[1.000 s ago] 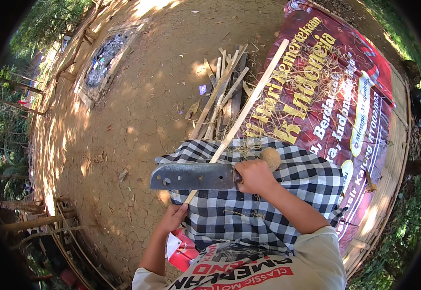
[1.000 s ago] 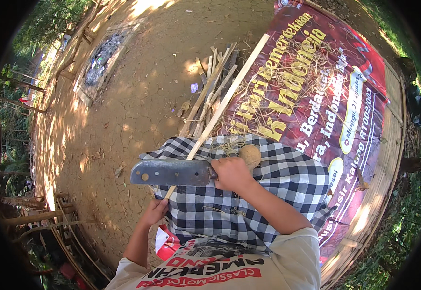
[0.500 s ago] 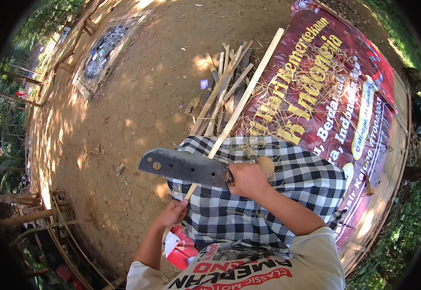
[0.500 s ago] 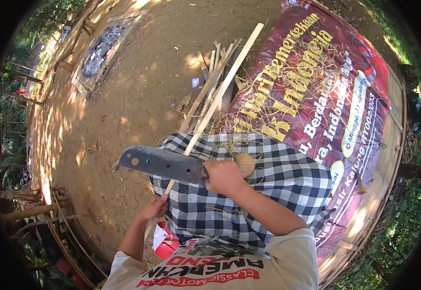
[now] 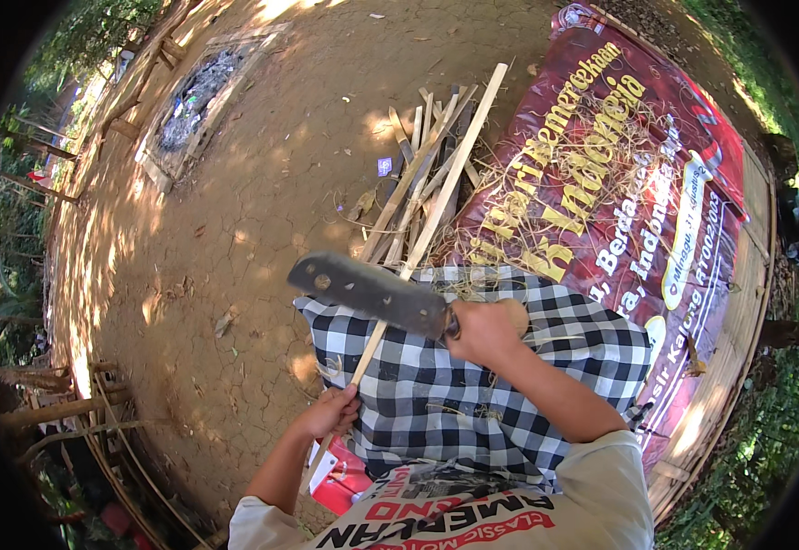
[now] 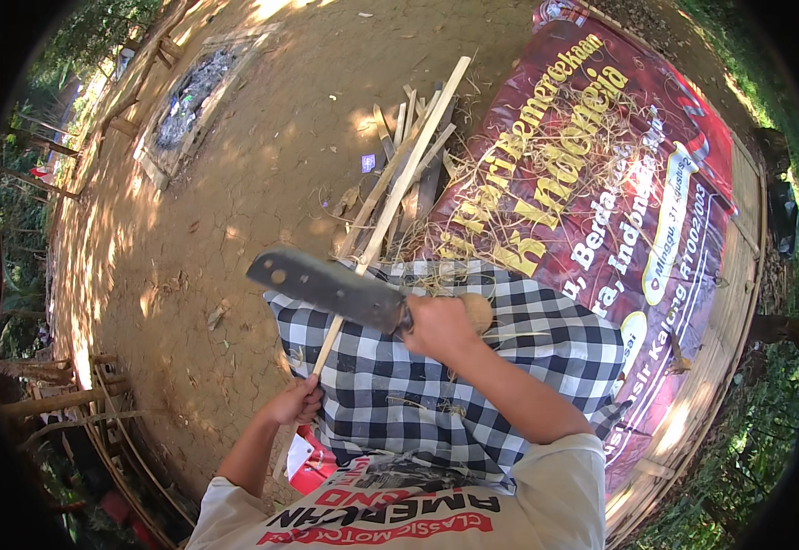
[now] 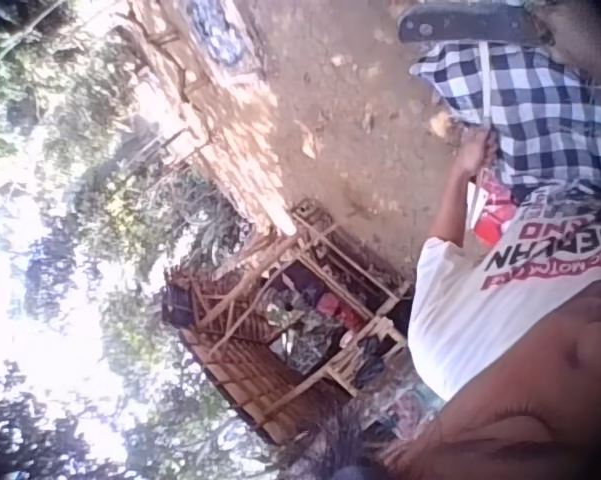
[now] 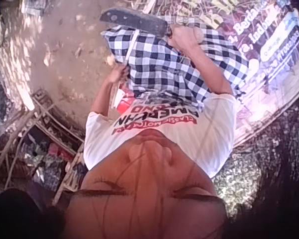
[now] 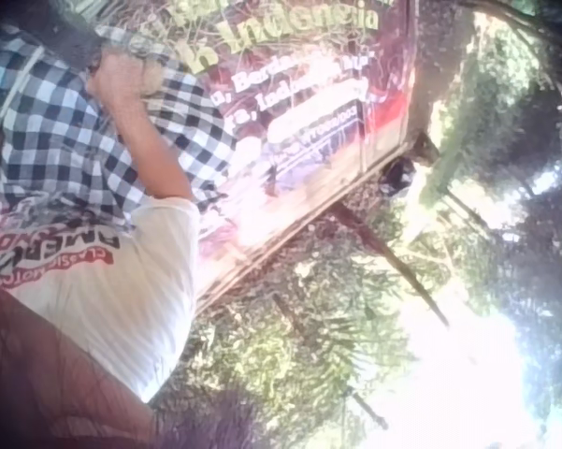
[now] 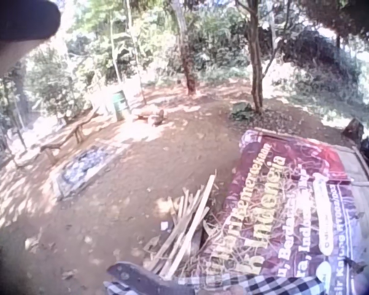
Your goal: The person splits bamboo strips using a large cleaver.
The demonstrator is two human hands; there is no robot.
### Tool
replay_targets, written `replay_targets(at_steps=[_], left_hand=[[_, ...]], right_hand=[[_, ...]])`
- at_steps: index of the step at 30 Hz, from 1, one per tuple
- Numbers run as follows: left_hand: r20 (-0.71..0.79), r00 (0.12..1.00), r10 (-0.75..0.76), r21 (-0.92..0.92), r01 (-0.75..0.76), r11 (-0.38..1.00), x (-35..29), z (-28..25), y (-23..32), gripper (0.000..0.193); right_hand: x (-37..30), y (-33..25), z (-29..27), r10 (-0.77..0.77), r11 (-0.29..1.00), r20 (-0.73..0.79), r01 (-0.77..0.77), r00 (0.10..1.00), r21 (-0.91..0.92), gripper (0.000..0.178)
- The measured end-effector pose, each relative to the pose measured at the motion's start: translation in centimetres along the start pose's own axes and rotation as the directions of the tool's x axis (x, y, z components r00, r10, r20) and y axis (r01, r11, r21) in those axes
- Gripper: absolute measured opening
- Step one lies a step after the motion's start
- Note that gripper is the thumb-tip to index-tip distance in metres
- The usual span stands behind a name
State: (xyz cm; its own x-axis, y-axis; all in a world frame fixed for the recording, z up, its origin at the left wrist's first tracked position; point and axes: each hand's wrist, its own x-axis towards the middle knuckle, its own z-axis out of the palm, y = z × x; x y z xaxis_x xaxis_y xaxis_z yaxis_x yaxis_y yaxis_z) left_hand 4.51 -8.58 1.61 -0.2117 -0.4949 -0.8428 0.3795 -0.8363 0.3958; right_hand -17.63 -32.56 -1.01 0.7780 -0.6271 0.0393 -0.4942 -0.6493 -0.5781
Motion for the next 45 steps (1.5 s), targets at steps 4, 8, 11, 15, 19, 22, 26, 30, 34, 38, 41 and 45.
replay_targets(at_steps=[4, 8, 11, 15, 19, 22, 26, 30, 34, 38, 41, 45], left_hand=[[0.013, 1.0, -0.009, -0.001, 0.009, 1.0, -0.4, -1.1, -0.7, 0.057], [-0.017, 0.999, -0.033, 0.034, 0.034, 0.999, -0.2, 0.2, 0.6, 0.057], [-0.011, 1.0, -0.02, 0.016, 0.02, 1.0, -0.1, 0.2, 1.1, 0.057], [0.005, 0.999, -0.038, -0.01, 0.038, 0.999, 0.0, -0.6, 0.1, 0.055], [-0.008, 0.998, -0.055, -0.027, 0.055, 0.998, -0.5, -0.6, -0.5, 0.053], [-0.037, 0.999, -0.03, 0.005, 0.03, 1.0, -0.6, 0.9, 1.5, 0.053], [0.024, 0.998, -0.061, -0.062, 0.062, 0.996, 0.0, -0.2, 0.7, 0.052], [0.031, 0.996, -0.081, -0.072, 0.083, 0.994, 0.0, -1.0, 0.1, 0.053], [0.017, 0.997, -0.078, -0.083, 0.079, 0.993, -0.4, -0.8, -0.6, 0.053], [0.031, 0.994, -0.102, -0.037, 0.103, 0.994, 0.1, -0.6, 0.9, 0.053], [0.073, 0.994, -0.077, -0.03, 0.079, 0.996, 0.2, -1.2, 0.6, 0.053], [0.053, 0.995, -0.086, -0.051, 0.089, 0.995, 0.5, -1.5, -0.2, 0.054]], right_hand=[[0.7, 0.0, 1.9, -0.293, 0.946, 0.123, 0.307, 0.948, -0.108, 0.024], [3.0, 6.1, -0.9, 0.021, 0.992, -0.001, -0.021, 1.0, -0.127, 0.025], [2.4, 4.1, 0.1, -0.009, 0.995, -0.087, 0.0, 0.996, -0.098, 0.026], [1.4, -0.5, 1.1, -0.205, 0.978, 0.027, 0.206, 0.978, -0.027, 0.023], [3.6, 4.1, 0.1, -0.155, 0.983, -0.004, 0.154, 0.988, -0.103, 0.024], [3.9, 5.3, -1.7, 0.081, 0.984, -0.026, -0.084, 0.996, -0.158, 0.023], [2.4, 2.4, 0.5, 0.033, 0.999, -0.11, -0.035, 0.993, -0.02, 0.018], [1.7, -0.7, 1.8, -0.275, 0.951, 0.116, 0.288, 0.954, -0.116, 0.02], [3.9, 4.7, -0.5, -0.133, 0.984, -0.099, 0.119, 0.986, -0.136, 0.019], [4.8, 9.3, -4.4, 0.194, 0.949, -0.289, -0.254, 0.937, -0.186, 0.019], [3.5, 9.3, -3.6, 0.17, 0.965, -0.269, -0.215, 0.948, -0.148, 0.02], [2.2, 6.6, -0.7, -0.002, 0.994, -0.138, -0.013, 0.99, -0.107, 0.023]])
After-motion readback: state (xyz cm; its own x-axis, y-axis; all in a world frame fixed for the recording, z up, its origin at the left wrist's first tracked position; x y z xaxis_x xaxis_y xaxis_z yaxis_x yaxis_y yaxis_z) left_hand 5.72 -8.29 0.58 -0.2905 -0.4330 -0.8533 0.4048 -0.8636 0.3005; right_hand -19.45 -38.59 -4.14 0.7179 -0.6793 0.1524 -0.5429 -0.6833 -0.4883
